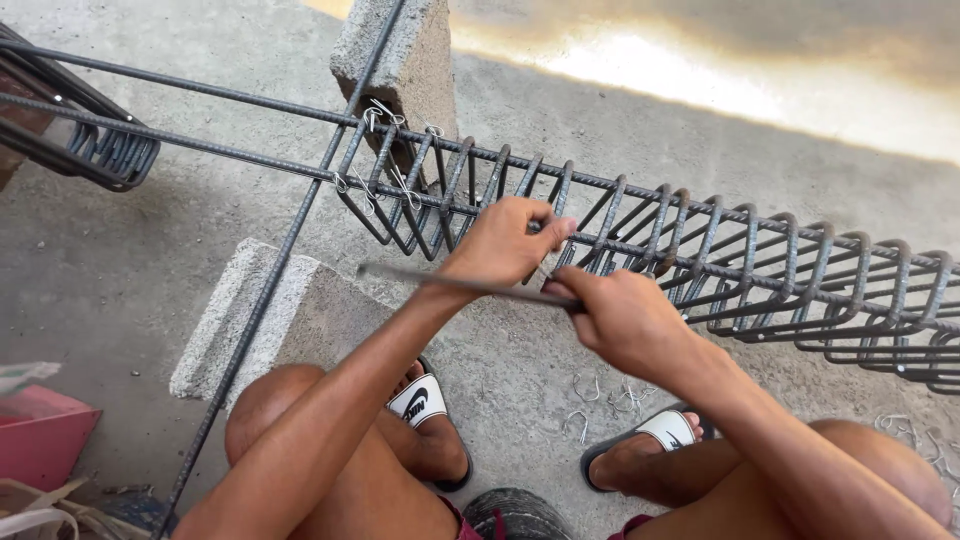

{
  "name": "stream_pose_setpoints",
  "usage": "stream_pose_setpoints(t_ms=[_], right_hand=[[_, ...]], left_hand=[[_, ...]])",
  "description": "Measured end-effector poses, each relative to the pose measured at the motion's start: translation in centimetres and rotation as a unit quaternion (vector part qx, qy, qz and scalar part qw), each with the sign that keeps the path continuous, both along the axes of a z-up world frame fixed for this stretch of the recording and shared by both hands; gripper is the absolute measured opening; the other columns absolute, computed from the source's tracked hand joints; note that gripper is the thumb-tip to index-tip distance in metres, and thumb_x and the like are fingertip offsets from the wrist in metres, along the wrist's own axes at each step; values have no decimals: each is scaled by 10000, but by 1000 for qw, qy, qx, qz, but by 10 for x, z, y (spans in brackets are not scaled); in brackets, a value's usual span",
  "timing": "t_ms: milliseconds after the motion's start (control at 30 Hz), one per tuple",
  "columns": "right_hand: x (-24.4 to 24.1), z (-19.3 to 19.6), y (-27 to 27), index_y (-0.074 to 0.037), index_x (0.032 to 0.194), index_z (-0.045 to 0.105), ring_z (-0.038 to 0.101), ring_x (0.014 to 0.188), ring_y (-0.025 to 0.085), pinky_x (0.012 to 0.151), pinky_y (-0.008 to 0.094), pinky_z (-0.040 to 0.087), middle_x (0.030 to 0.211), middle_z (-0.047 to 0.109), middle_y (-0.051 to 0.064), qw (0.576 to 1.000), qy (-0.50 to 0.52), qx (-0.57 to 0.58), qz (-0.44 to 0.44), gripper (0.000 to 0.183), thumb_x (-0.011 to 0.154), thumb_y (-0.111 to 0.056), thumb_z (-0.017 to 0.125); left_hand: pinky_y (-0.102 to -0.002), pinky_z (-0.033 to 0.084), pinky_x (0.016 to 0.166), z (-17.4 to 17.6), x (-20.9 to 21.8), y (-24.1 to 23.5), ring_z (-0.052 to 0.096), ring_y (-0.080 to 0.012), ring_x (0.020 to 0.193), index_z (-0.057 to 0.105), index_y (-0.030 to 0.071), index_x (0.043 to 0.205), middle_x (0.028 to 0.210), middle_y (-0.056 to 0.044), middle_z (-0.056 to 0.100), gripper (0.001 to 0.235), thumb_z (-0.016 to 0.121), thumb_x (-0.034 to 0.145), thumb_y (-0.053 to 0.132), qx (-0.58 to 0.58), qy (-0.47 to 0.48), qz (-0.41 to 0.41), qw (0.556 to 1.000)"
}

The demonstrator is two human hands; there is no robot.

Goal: Tying rebar intersections with wire using a manual hook tool to assemble a reinforcement cage.

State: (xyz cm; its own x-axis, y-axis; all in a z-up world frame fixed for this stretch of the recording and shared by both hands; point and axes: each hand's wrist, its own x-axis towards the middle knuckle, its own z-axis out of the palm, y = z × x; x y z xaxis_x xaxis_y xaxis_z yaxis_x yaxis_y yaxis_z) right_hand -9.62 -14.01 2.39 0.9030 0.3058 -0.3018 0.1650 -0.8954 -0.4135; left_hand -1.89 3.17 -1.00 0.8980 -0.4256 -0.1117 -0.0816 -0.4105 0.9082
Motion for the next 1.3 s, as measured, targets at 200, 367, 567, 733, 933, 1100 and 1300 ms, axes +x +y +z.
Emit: stream_pose_setpoints(t_ms=[200, 367, 567, 733, 933, 1100, 1300], right_hand=[[4, 12, -10, 22, 1015, 706, 468, 329, 197, 425, 300, 457, 350, 448, 82, 879, 105, 439, -156, 327, 1067, -213, 484], [0, 0, -6, 65, 1089, 652, 395, 320, 192, 402, 304, 396, 394, 450, 150, 809, 165, 523, -210, 326, 1081, -217, 488], [3, -4, -12, 1, 1378, 606, 325, 414, 93, 425, 320, 440, 832, 669, 223, 827, 205, 446, -275, 480, 1104, -310, 364], [14, -5, -10, 53, 1280, 642, 614, 604, 302, 579, 410, 533, 732, 661, 228, 862, 168, 384, -285, 453, 1151, -223, 307], [31, -15, 49, -62, 1390, 593, 416, 341, 126, 300, 253, 376, 454, 413, -13, 876, 125, 381, -266, 415, 1091, -239, 365], [28, -58, 90, -35, 1394, 546, 469, 269, 239, 470, 392, 565, 424, 463, 132, 815, 118, 495, -276, 399, 1062, -164, 366], [19, -92, 110, -49, 1333, 579, 422, 226, 213, 543, 409, 591, 389, 402, 102, 772, 98, 540, -321, 384, 1078, -201, 337]], left_hand=[[-234, 466, 669, 0, 1, 7, 663, -124, 815, 697, 63, 1220, 921, -45, 677, 388, 752, 939, 325, -314, 98, 9, 944], [-238, 427, 624, -4, -17, -10, 608, -120, 745, 722, 8, 1154, 836, -51, 648, 451, 551, 1038, 409, -303, 174, 30, 936], [-307, 599, 653, 39, 40, 49, 712, -149, 711, 721, 99, 939, 729, -27, 697, 370, 469, 1032, 354, -260, 70, 111, 957], [-319, 493, 571, 57, 63, 138, 584, -125, 562, 683, 108, 812, 679, 0, 672, 365, 438, 992, 311, -22, -180, 346, 921], [-350, 571, 629, 15, 96, 161, 709, -193, 714, 663, 61, 1107, 886, -95, 721, 225, 597, 1003, 250, 195, -50, 358, 912], [-546, 584, 827, -17, 107, 159, 725, -432, 981, 781, 174, 932, 909, -152, 754, 188, 701, 842, 318, 194, 29, 302, 933], [-522, 590, 775, -50, 123, 153, 735, -468, 843, 799, 120, 805, 764, -209, 722, 146, 813, 759, 258, 219, 39, 211, 952]])
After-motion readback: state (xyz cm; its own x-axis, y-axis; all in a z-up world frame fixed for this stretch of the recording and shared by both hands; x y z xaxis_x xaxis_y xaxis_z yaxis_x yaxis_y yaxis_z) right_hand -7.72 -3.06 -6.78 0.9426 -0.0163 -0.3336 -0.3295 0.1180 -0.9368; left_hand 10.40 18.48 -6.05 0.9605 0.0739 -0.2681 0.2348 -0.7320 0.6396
